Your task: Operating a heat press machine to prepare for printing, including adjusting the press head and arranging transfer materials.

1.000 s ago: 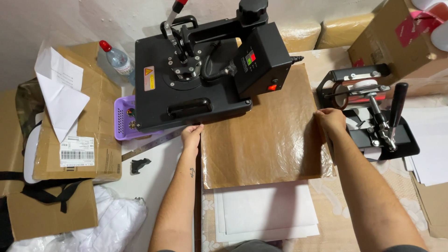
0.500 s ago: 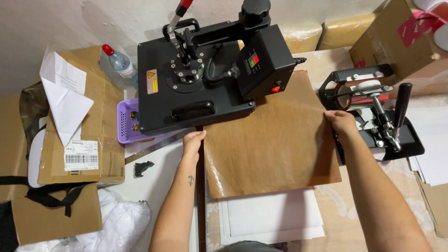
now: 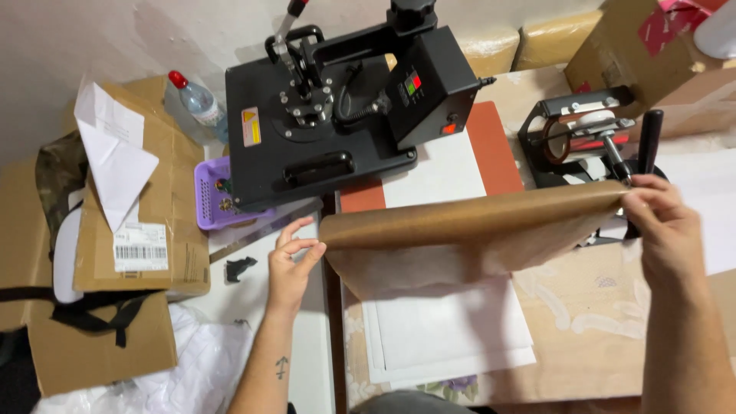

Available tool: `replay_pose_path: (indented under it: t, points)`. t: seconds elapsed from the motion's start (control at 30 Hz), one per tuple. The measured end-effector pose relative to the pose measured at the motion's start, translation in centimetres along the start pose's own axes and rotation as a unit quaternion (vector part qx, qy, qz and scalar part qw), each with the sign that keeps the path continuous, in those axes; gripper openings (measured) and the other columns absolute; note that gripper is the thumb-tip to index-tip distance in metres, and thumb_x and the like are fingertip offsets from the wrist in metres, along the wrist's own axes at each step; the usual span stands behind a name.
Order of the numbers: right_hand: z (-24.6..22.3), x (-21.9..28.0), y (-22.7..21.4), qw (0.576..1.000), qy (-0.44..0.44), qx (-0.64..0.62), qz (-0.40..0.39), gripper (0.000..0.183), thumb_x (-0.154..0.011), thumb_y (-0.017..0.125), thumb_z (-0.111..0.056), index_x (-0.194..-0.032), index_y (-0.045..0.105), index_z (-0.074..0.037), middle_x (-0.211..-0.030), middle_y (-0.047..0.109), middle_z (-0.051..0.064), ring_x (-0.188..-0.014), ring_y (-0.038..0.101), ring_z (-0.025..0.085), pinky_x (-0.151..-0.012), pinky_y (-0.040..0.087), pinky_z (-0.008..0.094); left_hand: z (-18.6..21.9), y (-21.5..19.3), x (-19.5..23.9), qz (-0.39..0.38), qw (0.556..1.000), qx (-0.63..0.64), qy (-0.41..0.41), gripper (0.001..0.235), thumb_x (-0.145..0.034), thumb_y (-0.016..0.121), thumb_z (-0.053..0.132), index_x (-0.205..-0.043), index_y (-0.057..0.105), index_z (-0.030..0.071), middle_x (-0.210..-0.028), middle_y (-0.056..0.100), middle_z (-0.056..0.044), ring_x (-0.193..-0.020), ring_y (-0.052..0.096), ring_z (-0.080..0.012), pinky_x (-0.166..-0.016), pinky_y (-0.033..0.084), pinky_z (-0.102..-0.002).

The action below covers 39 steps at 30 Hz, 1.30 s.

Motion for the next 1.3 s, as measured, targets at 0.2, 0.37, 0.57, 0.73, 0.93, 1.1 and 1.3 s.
replay_pose_path:
  t: [0.2,0.37,0.57,0.73,0.93,1.1,1.3]
  points:
    - [-7.5,4.7,-2.5,0.999,-0.045,-0.022,-0.019,0.006,-0.107,0.061,-0.018,-0.102,0.059,-0.018,-0.148,0.047,0.006,-0.146,0.048,0.015,-0.121,0.039,0.032,6.8,-2.4,6.4,0.0,0.997,-0.019,0.08,0.006,-0.085,0.075,0.017,-0.084,0.073,0.011,-0.136,0.062,-0.01,-0.133,0.054,-0.0231,-0.117,0.035,-0.047]
    - [-7.6,7.9,-4.2,0.997,-0.031,-0.031,-0.063,0.006,-0.104,0.06,-0.013,-0.11,0.06,-0.016,-0.151,0.048,0.008,-0.138,0.047,0.014,-0.103,0.041,0.024,7.9,-4.2,14.0,0.003,0.999,-0.014,0.046,0.009,-0.086,0.072,0.016,-0.081,0.071,0.009,-0.138,0.06,-0.014,-0.137,0.052,-0.0268,-0.12,0.033,-0.05]
    - [-9.7,9.9,0.4,0.982,-0.062,-0.02,-0.179,0.006,-0.101,0.058,-0.012,-0.098,0.061,-0.007,-0.14,0.058,0.016,-0.148,0.048,0.028,-0.12,0.041,0.044,6.6,-8.6,24.9,0.083,0.996,0.034,0.028,0.002,-0.083,0.069,0.008,-0.081,0.068,0.008,-0.14,0.061,-0.021,-0.136,0.054,-0.0331,-0.119,0.036,-0.048]
    - [-13.3,10.5,13.1,0.942,-0.063,0.007,-0.331,0.023,-0.1,0.056,-0.028,-0.089,0.059,-0.009,-0.124,0.071,0.011,-0.135,0.058,0.025,-0.117,0.038,0.042,-3.3,-14.7,38.4,0.187,0.971,0.145,0.02,0.013,-0.085,0.063,-0.005,-0.096,0.069,0.001,-0.125,0.064,-0.034,-0.123,0.062,-0.0399,-0.115,0.041,-0.049]
    - [-13.5,15.0,38.3,0.882,-0.111,0.028,-0.457,0.016,-0.103,0.058,-0.023,-0.088,0.06,-0.017,-0.082,0.057,-0.008,-0.081,0.051,0.004,-0.077,0.04,0.023,-13.7,-19.7,53.4,0.526,0.808,0.227,-0.133,0.023,-0.086,0.069,0.001,-0.109,0.067,-0.004,-0.095,0.069,-0.023,-0.087,0.07,-0.037,-0.078,0.06,-0.038]
    - [-5.2,20.5,58.4,0.855,-0.058,0.118,-0.502,0.014,-0.097,0.058,-0.026,-0.093,0.067,-0.016,-0.091,0.07,0.001,-0.087,0.063,0.016,-0.082,0.047,0.031,-14.5,-20.0,51.5,0.577,0.751,0.185,-0.261,0.017,-0.092,0.069,0.012,-0.102,0.065,-0.001,-0.099,0.072,-0.021,-0.09,0.069,-0.026,-0.079,0.052,-0.035]
    - [1.5,25.6,70.2,0.86,-0.013,0.133,-0.493,0.024,-0.097,0.052,-0.033,-0.105,0.065,-0.014,-0.105,0.072,0.007,-0.096,0.065,0.027,-0.085,0.048,0.039,-21.0,-24.2,48.4,0.677,0.638,0.225,-0.29,0.036,-0.089,0.075,0.025,-0.118,0.065,0.005,-0.102,0.07,-0.013,-0.093,0.067,-0.0211,-0.086,0.051,-0.032]
Point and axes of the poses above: each hand's wrist, its own x-axis away from the middle knuckle, its own y-axis out of the palm, z = x × y, the point moved 7 cm from there along -x, towards the middle knuckle
